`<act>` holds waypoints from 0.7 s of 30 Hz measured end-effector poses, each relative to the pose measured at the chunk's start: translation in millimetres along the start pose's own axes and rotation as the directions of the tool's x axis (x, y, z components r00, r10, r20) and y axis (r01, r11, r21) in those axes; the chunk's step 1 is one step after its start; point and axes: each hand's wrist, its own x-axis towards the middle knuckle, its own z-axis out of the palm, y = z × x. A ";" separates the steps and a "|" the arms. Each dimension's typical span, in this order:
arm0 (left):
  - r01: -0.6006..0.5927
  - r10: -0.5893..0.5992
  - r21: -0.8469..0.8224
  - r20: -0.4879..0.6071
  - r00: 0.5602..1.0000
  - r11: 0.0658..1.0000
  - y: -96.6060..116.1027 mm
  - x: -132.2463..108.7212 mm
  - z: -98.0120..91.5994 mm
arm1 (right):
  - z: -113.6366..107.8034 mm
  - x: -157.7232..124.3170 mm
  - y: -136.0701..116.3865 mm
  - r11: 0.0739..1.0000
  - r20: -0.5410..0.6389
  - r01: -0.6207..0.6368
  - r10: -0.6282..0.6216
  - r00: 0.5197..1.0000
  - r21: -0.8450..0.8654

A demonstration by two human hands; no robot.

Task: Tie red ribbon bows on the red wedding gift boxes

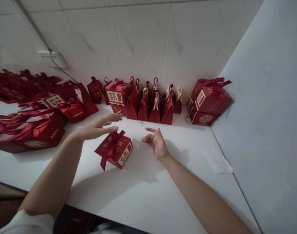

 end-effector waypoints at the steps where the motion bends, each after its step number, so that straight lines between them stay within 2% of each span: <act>1: 0.013 -0.014 0.063 0.028 1.000 0.998 7.4 -3.4 3.9 | 0.0 0.1 0.2 1.000 0.004 0.000 0.000 1.000 0.009; 4: 0.087 -0.100 0.305 0.028 0.995 0.948 25.5 -16.5 20.3 | -0.4 0.6 1.3 1.000 0.011 -0.005 0.005 1.000 0.017; 7: 0.196 -0.223 0.530 -0.013 0.975 0.825 37.2 -34.1 37.2 | -0.1 1.0 2.5 0.999 -0.003 -0.012 0.012 1.000 -0.030; 10: 0.329 -0.351 0.621 -0.092 0.932 0.712 46.7 -54.1 47.8 | 1.3 0.7 3.5 0.996 -0.007 -0.012 0.011 1.000 -0.091; 13: 0.343 -0.366 0.643 -0.103 0.925 0.685 53.0 -73.5 49.0 | 2.3 0.2 4.5 0.992 0.010 -0.015 0.017 1.000 -0.129; 15: 0.316 -0.359 0.658 -0.074 0.930 0.683 53.5 -87.9 42.0 | 1.9 0.0 5.3 0.986 0.017 -0.016 0.019 1.000 -0.165; 17: 0.319 -0.377 0.635 -0.046 0.925 0.704 51.9 -107.8 26.8 | 1.4 -1.1 6.8 0.977 0.023 -0.010 0.015 1.000 -0.215; 20: 0.398 -0.426 0.441 -0.038 0.904 0.805 52.7 -154.7 -5.3 | 4.9 -7.8 10.5 0.951 0.037 0.019 -0.008 0.999 -0.309; 21: 0.436 -0.439 0.346 -0.075 0.895 0.831 55.5 -174.3 -15.2 | 9.0 -11.7 11.8 0.942 0.039 0.026 -0.014 0.999 -0.334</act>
